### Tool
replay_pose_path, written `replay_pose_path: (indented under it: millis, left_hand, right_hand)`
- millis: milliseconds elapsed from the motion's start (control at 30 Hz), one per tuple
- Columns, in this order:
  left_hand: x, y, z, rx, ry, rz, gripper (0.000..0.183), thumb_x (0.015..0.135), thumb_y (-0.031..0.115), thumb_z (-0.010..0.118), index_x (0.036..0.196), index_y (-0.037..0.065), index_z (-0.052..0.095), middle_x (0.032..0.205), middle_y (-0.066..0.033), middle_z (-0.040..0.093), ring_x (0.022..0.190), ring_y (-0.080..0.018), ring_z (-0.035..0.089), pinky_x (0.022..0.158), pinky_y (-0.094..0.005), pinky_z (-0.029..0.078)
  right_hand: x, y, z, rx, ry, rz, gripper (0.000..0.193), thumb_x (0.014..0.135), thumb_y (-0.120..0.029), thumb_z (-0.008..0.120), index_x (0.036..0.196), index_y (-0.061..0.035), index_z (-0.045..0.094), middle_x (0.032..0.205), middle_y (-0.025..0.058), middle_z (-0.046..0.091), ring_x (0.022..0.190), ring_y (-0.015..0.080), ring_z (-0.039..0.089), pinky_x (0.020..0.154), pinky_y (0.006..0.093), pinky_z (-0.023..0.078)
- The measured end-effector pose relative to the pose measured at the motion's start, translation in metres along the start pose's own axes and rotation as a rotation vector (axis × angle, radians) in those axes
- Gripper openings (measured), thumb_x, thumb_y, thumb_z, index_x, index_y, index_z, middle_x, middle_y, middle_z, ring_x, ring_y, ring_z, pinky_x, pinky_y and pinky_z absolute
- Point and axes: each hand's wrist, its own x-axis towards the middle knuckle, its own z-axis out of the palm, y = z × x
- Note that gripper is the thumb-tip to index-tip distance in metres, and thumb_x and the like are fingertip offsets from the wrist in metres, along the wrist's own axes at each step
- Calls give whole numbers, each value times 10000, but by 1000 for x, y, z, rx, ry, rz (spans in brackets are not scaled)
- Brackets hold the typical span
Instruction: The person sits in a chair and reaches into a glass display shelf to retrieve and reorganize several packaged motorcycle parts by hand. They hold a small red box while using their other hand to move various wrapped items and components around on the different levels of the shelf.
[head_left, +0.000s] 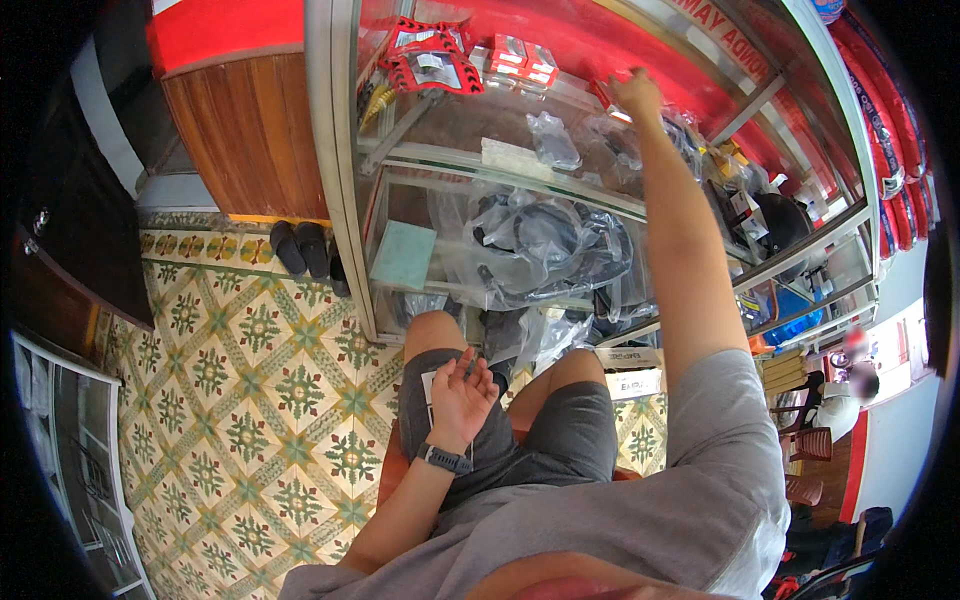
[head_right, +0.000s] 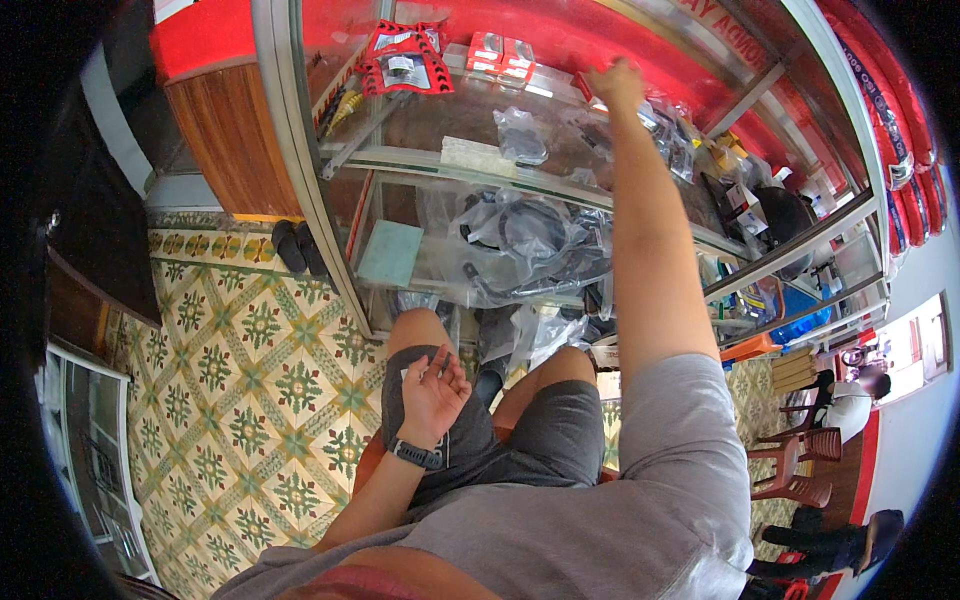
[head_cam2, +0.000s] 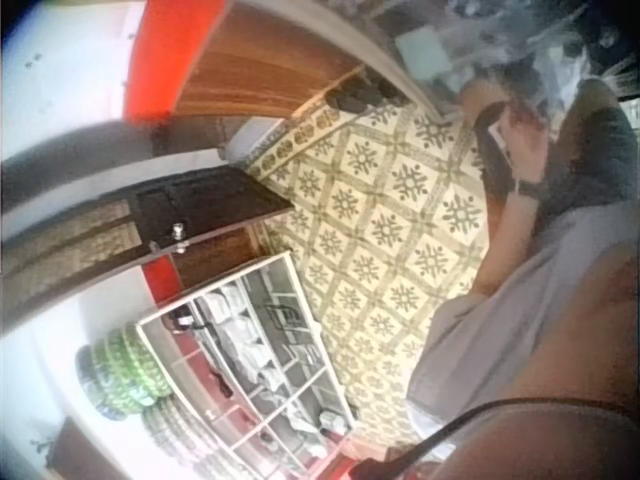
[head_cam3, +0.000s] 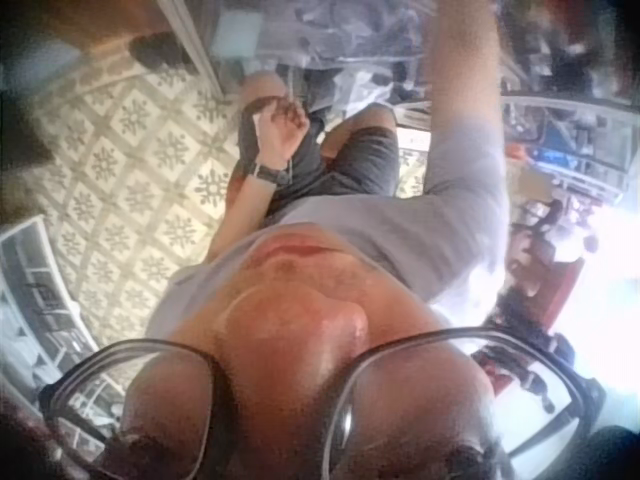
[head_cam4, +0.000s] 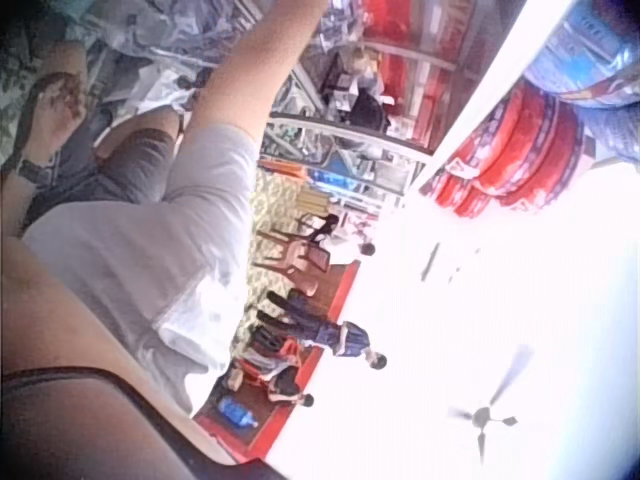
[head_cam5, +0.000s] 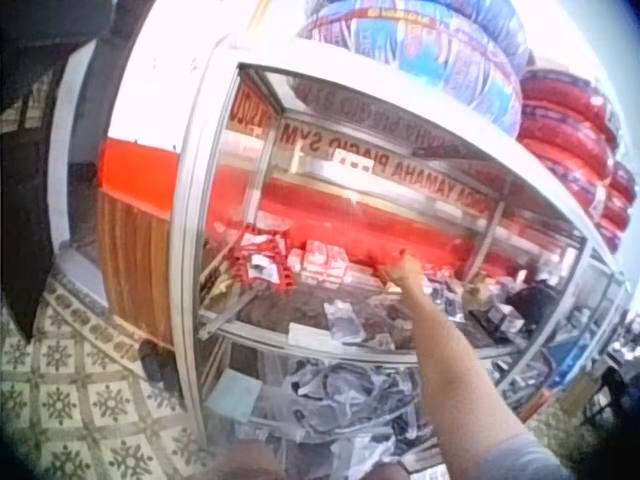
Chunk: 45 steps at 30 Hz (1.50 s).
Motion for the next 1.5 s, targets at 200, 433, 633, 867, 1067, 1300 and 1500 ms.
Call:
replay_pose_path:
  millis: [200,433,633,867,1067,1300,1500]
  left_hand:
    - [6,-11,0,0,8,-52,323,866,299,541,1108,84,534,944,-68,559,833,-186,546,741,-335,443]
    - [-2,-9,5,466,-64,75,423,915,317,500,1293,166,386,1094,-96,552,987,-205,554,820,-344,438]
    - [-5,-35,11,599,-351,307,644,918,385,531,1429,192,189,1158,-108,540,1076,-229,534,868,-381,457]
    - [2,3,-4,-87,-157,67,445,881,482,550,1071,80,553,994,-108,581,937,-256,579,810,-379,510]
    - [6,-3,5,-121,-188,-95,588,858,553,536,1118,26,537,997,-154,562,958,-257,591,770,-316,561]
    - [-1,7,17,40,-510,-120,502,884,442,477,1207,60,521,1018,-149,544,812,-219,550,657,-253,524]
    - [20,4,-6,-66,-134,102,510,888,420,560,1123,-29,507,1000,-145,564,981,-278,569,839,-316,546]
  right_hand:
    - [-18,92,-47,-321,-211,-103,602,745,-504,659,1126,-47,565,1060,224,610,969,349,616,838,450,491]
    - [-242,19,-152,472,306,-566,323,689,-128,694,970,-19,580,820,136,566,669,316,536,595,383,437]
    - [-425,-6,-147,534,-477,-724,446,625,-203,749,1032,-71,622,917,110,618,839,297,615,724,387,493]
    - [-299,-6,-160,825,-93,-437,169,778,-178,676,877,-43,660,838,85,675,730,163,627,648,297,480]
    - [-95,95,-71,25,36,-532,458,862,-435,585,1015,-11,667,879,128,686,715,212,657,679,325,499]
    - [-87,67,-76,195,-630,-226,606,728,-536,700,1010,0,684,786,105,662,766,147,608,706,290,461]
    - [-97,33,-101,235,-751,-278,565,704,-393,759,1077,17,648,885,93,662,767,155,589,674,278,453]
